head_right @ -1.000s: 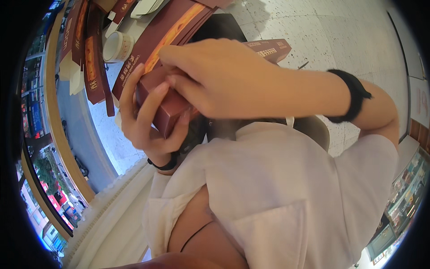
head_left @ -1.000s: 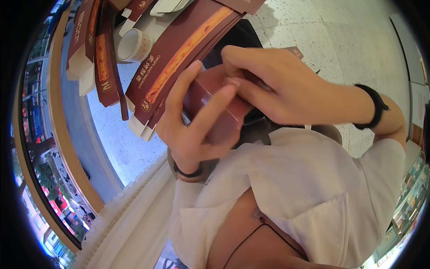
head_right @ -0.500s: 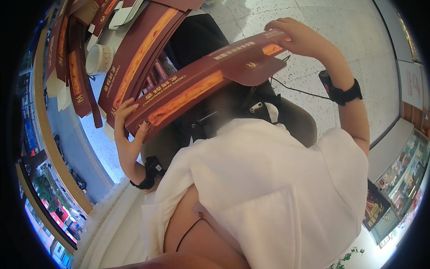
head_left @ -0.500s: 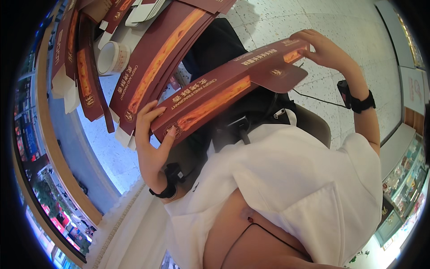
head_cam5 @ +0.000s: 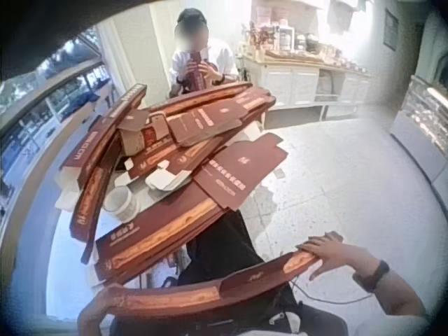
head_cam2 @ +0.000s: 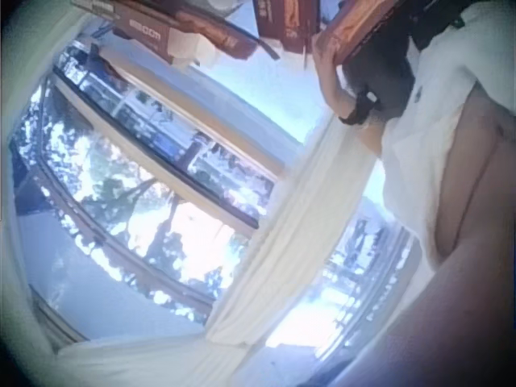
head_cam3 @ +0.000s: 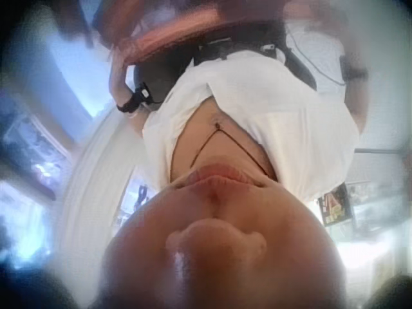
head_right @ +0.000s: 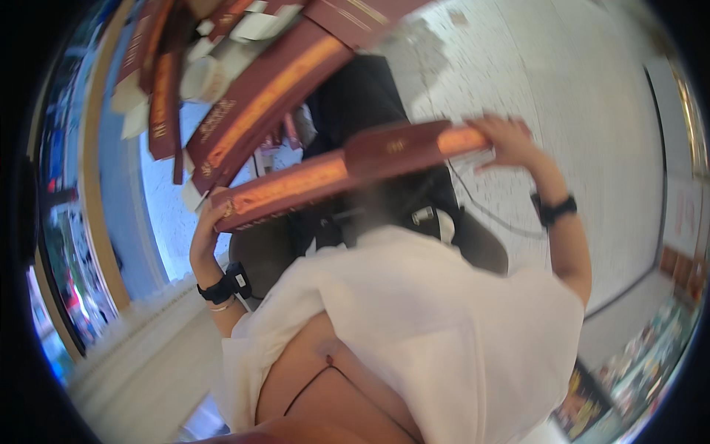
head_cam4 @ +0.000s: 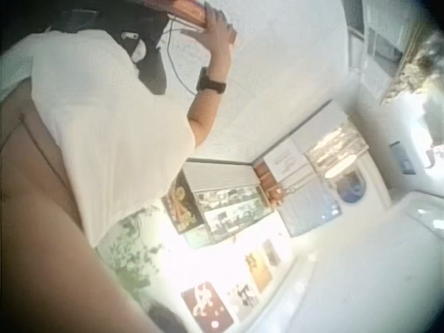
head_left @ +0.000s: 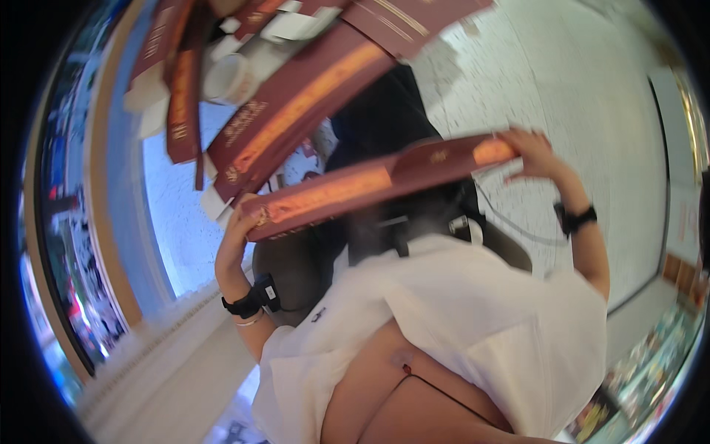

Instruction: The person assembles flat-packed cardboard boxes by folding the flaps and securing them with adhesive tape. The person repeatedly picks up a box, folds the sides, and applies tape to seal the seams.

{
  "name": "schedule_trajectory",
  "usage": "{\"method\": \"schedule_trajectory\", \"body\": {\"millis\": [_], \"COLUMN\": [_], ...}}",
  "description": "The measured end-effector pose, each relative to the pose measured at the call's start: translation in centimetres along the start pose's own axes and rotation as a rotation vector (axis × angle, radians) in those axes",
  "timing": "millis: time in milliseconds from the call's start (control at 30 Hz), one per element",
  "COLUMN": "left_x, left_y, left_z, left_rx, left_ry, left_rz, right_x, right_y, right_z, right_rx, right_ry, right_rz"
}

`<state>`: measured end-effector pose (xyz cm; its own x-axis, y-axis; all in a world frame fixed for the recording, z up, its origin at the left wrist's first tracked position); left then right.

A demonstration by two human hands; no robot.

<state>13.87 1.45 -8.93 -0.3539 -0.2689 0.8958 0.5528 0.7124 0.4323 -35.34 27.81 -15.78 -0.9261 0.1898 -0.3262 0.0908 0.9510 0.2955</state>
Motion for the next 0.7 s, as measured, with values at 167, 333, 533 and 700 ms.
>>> {"method": "schedule_trajectory", "body": {"millis": [167,333,533,700], "left_x": [2.7,2.7,6.3,4.8], "left_y": [1.4,2.9,5.3,5.3], "left_z": [1.4,0.7,0.6,-1.1], "left_rx": [-0.004,0.188,0.179,0.208], "left_ry": [-0.096,0.103,0.152,0.049], "left_rz": [0.217,0.447,0.642,0.483], "right_x": [-2.3,-3.8,-5.3,-5.8], "right_y": [-0.9,-1.0,-2.8,-4.6], "right_z": [-1.8,-6.2,-14.3,-17.3], "right_rx": [0.231,0.363,0.378,0.431], "right_ry": [-0.021,0.027,0.096,0.160], "right_rz": [-0.002,-0.076,-0.175,-0.233]}}
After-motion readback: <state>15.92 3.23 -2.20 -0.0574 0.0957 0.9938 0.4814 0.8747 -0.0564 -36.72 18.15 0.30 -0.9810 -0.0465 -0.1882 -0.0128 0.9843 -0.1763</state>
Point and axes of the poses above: each hand's wrist, its own y-axis away from the middle knuckle, its own z-axis out of the palm, x = y × z, the point moved 4 cm from there along -y, towards the middle knuckle, and after that the axes turned 2 degrees about x, right-handed, at the moved point
